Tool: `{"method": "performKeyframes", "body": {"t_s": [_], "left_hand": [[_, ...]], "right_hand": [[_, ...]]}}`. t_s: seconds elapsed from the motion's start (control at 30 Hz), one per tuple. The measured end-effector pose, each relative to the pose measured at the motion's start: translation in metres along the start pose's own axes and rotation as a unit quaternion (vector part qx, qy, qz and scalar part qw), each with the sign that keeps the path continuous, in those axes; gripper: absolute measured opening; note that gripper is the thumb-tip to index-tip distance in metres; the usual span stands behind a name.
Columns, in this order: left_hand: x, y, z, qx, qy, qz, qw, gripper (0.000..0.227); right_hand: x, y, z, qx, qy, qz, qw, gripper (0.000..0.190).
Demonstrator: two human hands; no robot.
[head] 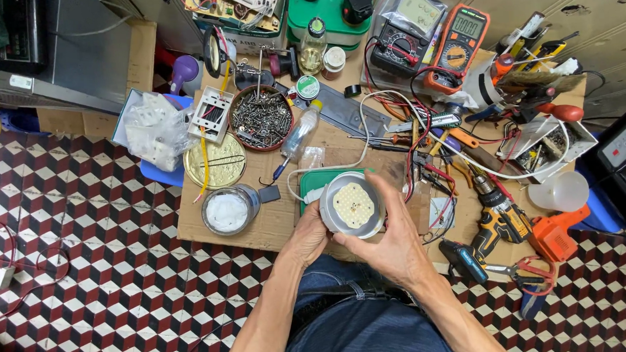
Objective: Testing and repairing a circular LED light component using a multimeter and tools on a workbench.
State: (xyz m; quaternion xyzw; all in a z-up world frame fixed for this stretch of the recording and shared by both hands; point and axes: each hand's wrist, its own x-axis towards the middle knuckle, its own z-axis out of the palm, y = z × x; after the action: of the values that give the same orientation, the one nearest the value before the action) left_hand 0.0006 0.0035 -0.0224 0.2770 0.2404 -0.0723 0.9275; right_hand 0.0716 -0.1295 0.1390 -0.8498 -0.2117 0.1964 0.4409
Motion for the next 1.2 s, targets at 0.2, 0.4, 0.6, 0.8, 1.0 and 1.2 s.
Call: {"method": "performKeyframes", "body": {"t_s": [0.2, 0.4, 0.6, 0.8, 1.0, 1.2], "left_hand": [[0.0, -0.004, -0.006, 0.043, -0.012, 0.011, 0.999, 0.032], [-0.005, 0.005, 0.009, 0.043, 0.014, 0.012, 0.999, 0.032], [-0.004, 0.003, 0.006, -0.004, 0.034, 0.01, 0.999, 0.027], [-0.003, 0.003, -0.002, -0.028, 0.025, 0.003, 0.999, 0.027], [-0.04, 0.04, 0.035, -0.056, 0.068, 0.056, 0.995, 0.047], [-0.076, 0.069, 0.081, 0.094, 0.109, 0.014, 0.989, 0.071]], "right_hand": [[-0.001, 0.005, 0.0, 0.017, -0.001, 0.016, 1.0, 0.103], [0.001, 0.004, 0.0, 0.016, 0.007, 0.015, 1.0, 0.102], [0.002, -0.004, 0.002, -0.039, 0.003, -0.009, 0.999, 0.103], [0.002, -0.002, 0.005, -0.064, 0.017, -0.09, 0.994, 0.104], [0.005, 0.0, 0.004, -0.114, 0.038, -0.129, 0.984, 0.103], [0.01, 0.008, 0.004, -0.111, 0.031, -0.124, 0.986, 0.094]]}}
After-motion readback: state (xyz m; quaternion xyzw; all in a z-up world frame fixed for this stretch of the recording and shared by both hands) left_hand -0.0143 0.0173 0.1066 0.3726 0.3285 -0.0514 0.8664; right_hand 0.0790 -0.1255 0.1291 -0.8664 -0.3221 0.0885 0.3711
